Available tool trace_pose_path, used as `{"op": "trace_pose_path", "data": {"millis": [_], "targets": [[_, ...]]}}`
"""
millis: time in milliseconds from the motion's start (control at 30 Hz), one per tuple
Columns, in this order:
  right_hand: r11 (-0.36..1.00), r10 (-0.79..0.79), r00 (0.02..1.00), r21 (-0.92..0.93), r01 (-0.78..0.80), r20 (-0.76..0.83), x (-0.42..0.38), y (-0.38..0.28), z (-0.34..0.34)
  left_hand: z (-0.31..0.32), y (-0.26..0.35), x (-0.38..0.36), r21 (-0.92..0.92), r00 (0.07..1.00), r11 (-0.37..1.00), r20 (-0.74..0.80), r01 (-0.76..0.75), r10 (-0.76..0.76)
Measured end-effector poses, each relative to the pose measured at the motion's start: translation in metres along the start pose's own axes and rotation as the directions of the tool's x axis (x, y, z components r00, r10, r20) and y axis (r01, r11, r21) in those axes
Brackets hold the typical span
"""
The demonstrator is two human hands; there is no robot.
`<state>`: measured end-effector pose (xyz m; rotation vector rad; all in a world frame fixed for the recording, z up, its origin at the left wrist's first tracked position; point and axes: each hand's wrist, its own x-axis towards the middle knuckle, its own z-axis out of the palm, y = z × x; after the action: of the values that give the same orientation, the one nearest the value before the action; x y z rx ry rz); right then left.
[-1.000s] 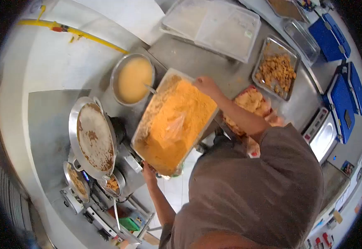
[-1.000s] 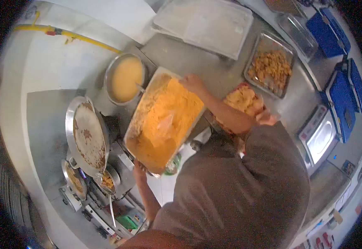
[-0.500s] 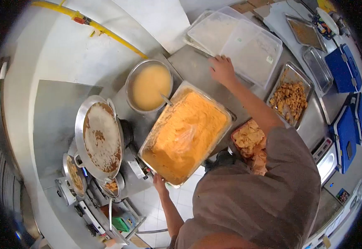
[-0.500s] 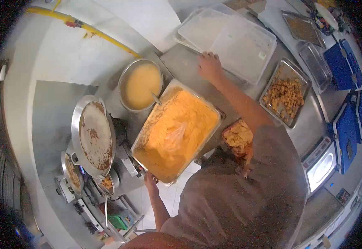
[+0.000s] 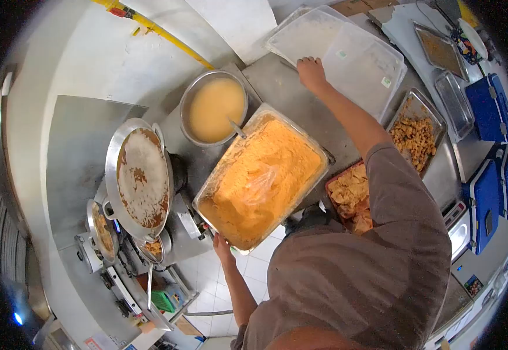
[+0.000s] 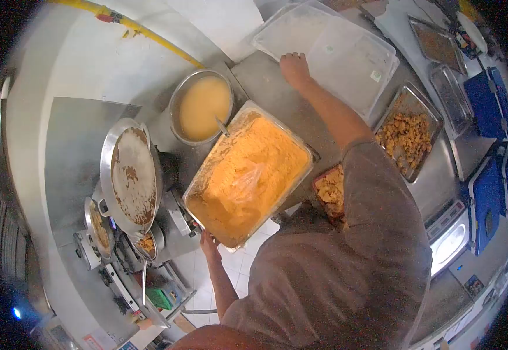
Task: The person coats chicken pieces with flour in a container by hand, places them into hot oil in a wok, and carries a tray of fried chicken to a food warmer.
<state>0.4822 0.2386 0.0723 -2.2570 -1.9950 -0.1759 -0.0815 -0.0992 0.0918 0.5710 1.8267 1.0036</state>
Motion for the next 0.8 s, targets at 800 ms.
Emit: {"op": "trace_pose_path", "data": {"millis": [800], "targets": [[0.697, 0.712, 0.537, 0.364, -0.618, -0.452, -0.171, 0.117, -0.046, -0.010, 0.014, -0.007, 0.041, 0.992, 0.999, 0.123, 0.013, -0.018]]}}
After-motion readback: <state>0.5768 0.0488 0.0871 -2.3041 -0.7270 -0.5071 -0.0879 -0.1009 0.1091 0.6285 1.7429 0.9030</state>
